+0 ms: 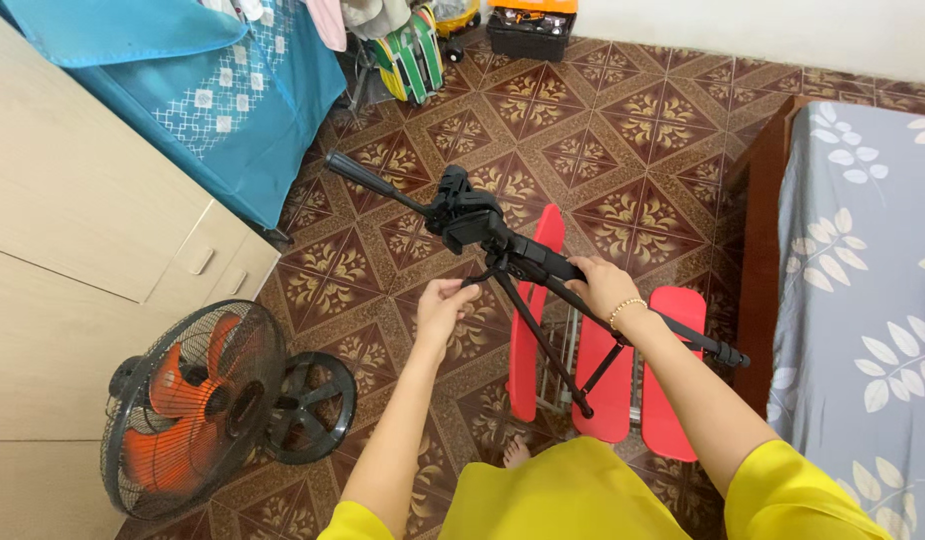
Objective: The person assembles a small black tripod by unfolding its legs, extending the center column, and adjusting the head. The person repeatedly tightens and loosens the head and leg locks while holding the tripod over a red folding stool.
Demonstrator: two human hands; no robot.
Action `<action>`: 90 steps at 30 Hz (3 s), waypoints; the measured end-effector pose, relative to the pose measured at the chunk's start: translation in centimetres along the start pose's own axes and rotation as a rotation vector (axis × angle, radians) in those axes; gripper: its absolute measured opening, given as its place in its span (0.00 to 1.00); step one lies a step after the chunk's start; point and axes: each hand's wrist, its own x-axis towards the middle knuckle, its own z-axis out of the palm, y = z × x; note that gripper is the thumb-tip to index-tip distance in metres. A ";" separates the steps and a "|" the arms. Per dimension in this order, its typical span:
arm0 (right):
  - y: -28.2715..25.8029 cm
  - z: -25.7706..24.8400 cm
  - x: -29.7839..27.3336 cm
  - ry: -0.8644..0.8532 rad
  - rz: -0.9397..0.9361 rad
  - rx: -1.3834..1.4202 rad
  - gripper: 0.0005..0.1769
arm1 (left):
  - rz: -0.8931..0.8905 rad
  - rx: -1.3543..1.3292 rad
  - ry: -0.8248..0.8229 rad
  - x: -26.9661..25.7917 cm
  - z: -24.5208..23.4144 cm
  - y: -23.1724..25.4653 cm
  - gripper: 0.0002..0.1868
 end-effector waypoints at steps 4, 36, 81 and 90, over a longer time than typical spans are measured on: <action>0.1 -0.2 -0.2 0.019 -0.031 -0.003 0.24 | 0.001 -0.023 -0.102 -1.1 -0.1 2.7 0.17; 0.0 -0.3 0.3 -0.018 -0.015 0.004 0.26 | 0.441 0.220 0.151 -3.6 -0.5 13.2 0.23; -11.9 10.2 -0.8 -0.076 0.633 0.508 0.27 | 1.208 0.919 0.038 -1.0 -3.2 20.5 0.30; -11.4 11.5 -0.8 -0.086 0.605 0.546 0.28 | 0.821 0.985 -0.242 3.9 0.7 24.0 0.46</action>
